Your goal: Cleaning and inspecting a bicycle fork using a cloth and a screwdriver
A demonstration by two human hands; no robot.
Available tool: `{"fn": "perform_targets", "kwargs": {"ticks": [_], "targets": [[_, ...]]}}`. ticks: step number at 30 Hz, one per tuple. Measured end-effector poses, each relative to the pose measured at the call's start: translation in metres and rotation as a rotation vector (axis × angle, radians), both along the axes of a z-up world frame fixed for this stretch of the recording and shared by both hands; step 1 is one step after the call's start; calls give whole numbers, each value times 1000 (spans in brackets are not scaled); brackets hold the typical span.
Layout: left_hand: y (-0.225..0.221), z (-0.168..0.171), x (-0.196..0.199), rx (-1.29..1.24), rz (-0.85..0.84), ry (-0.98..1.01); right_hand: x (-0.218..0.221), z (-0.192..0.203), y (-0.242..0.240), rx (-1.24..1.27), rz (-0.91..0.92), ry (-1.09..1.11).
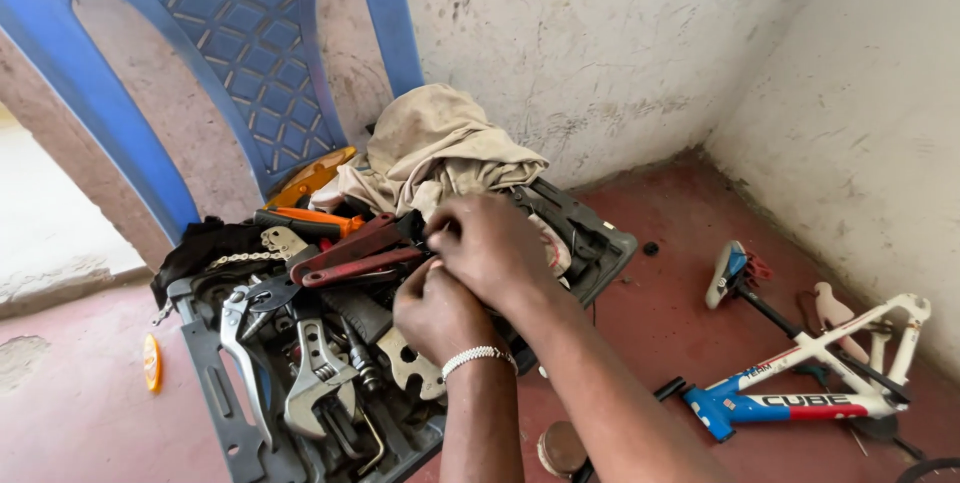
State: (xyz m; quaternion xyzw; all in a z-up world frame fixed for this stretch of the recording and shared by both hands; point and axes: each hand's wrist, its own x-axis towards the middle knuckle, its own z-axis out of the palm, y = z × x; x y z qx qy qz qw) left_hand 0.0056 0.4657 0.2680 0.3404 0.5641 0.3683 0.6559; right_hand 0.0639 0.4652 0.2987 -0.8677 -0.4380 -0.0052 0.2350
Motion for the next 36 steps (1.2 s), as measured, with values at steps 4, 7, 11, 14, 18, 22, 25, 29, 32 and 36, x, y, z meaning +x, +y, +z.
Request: {"fn": "perform_targets", "kwargs": {"ticks": [4,7,11,14,18,22,25,29,32,36], "targets": [[6,6,-11,70,162,21,-1,-19,19,8,147,246],[10,11,-19,25,146,45,-7,-26,25,-68,200,288],[22,-7,-17,36,184,19,-7,-42,38,-51,233,250],[24,-16,-15,92,177,6,-1,-62,44,79,301,175],[24,-16,-13,262,170,26,4,-69,43,387,376,-35],[9,-1,-9,303,164,-68,5,-56,23,512,294,-65],[0,9,-8,322,77,-122,4,-39,-6,561,229,-80],[-18,33,-10,469,-131,-216,-10,-15,-47,651,-40,11],[-43,56,-14,418,-254,-289,2,-20,-80,725,-219,42],[-87,73,-5,364,-375,-400,-10,-31,-153,765,-378,39]]}}
